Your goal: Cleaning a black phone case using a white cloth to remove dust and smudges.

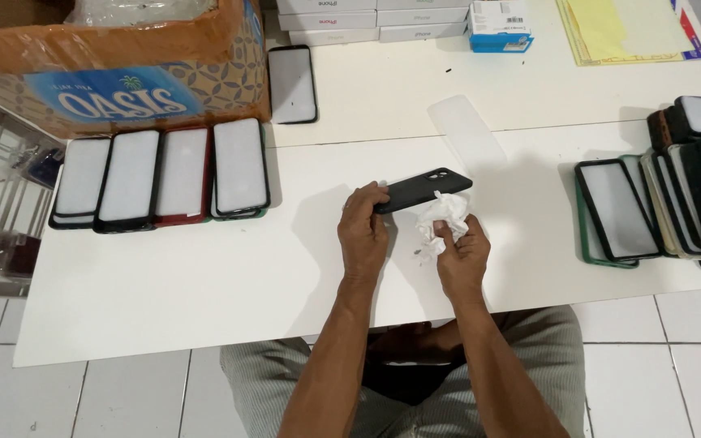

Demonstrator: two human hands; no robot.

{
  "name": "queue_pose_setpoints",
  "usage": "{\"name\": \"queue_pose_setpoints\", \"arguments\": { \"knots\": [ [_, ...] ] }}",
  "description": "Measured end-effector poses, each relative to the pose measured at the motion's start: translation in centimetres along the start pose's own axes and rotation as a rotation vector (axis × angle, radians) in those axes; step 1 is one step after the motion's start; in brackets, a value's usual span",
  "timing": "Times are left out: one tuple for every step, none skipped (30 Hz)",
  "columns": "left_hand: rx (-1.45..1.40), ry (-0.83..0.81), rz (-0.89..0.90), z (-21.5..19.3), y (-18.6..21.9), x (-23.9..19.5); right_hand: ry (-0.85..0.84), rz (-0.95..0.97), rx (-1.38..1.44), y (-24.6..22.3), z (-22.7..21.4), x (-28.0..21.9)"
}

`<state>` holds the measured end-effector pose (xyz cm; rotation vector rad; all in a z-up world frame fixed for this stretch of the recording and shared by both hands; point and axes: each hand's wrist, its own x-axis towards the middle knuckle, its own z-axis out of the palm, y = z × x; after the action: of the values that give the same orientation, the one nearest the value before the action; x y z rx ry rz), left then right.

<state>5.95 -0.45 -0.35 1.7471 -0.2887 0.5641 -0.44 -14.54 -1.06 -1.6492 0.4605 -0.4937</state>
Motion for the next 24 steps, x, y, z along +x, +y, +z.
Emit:
{"name": "queue_pose_setpoints", "arguments": {
  "knots": [
    [0.0,0.0,-0.002,0.0,0.0,0.0,-0.001,0.001,-0.001,0.6,-0.1,0.2],
    [-0.014,0.0,-0.009,0.0,0.0,0.0,0.006,0.006,0.01,1.1,-0.2,0.4],
    [-0.027,0.001,-0.016,-0.1,0.0,0.1,0.013,0.011,0.022,1.6,-0.2,0.6],
    [-0.025,0.004,-0.017,0.0,-0.3,0.1,0.01,0.01,0.022,0.7,0.0,0.3],
    [-0.04,0.004,-0.04,0.0,-0.5,0.0,0.016,0.017,0.035,-0.3,0.2,-0.1],
    [-0.055,0.005,-0.062,0.0,-0.7,-0.1,0.023,0.024,0.049,-1.2,0.4,-0.4],
    [-0.052,0.008,-0.063,-0.1,-0.6,0.0,0.019,0.024,0.05,-0.6,0.3,-0.4],
    [-0.048,0.025,-0.063,-0.2,-0.4,0.1,0.045,-0.006,0.049,-0.1,0.3,-0.3],
    [-0.044,0.043,-0.064,-0.3,-0.3,0.2,0.071,-0.036,0.047,0.5,0.2,-0.3],
    [-0.044,0.045,-0.066,-0.4,-0.2,0.3,0.069,-0.036,0.047,0.1,0.3,-0.4],
    [-0.06,0.062,-0.077,-0.5,-0.1,0.4,0.121,-0.053,0.07,-0.4,0.5,-0.5],
    [-0.078,0.078,-0.087,-0.5,0.0,0.5,0.176,-0.07,0.094,-0.8,0.6,-0.5],
    [-0.079,0.079,-0.086,-0.6,-0.1,0.5,0.175,-0.072,0.093,-1.1,0.7,-0.5],
    [-0.102,0.074,-0.106,-0.6,-0.2,0.5,0.239,-0.072,0.112,-1.3,0.7,-0.4],
    [-0.126,0.069,-0.126,-0.6,-0.2,0.4,0.302,-0.072,0.131,-1.5,0.8,-0.4],
    [-0.127,0.07,-0.128,-0.7,-0.5,0.4,0.302,-0.073,0.128,-2.3,1.0,-0.6],
    [-0.146,0.057,-0.143,-0.7,-0.7,0.3,0.302,-0.089,0.165,-3.0,1.3,-0.8],
    [-0.163,0.045,-0.16,-0.7,-0.9,0.2,0.3,-0.104,0.2,-3.8,1.5,-1.0],
    [-0.165,0.047,-0.163,-0.7,-1.0,-0.1,0.298,-0.105,0.197,-3.1,0.9,-1.0],
    [-0.173,0.038,-0.18,-0.6,-1.1,0.0,0.211,-0.072,0.179,-2.5,0.5,-0.7],
    [-0.181,0.028,-0.196,-0.6,-1.2,0.1,0.124,-0.04,0.159,-1.9,0.1,-0.4],
    [-0.184,0.032,-0.195,-0.9,-1.1,0.3,0.122,-0.044,0.158,0.0,-1.1,-0.5],
    [-0.196,0.049,-0.235,-1.3,-1.0,0.4,0.088,0.057,0.282,1.9,-2.2,-0.5],
    [-0.205,0.068,-0.274,-1.8,-0.9,0.6,0.05,0.159,0.406,3.8,-3.2,-0.6]
  ]
}}
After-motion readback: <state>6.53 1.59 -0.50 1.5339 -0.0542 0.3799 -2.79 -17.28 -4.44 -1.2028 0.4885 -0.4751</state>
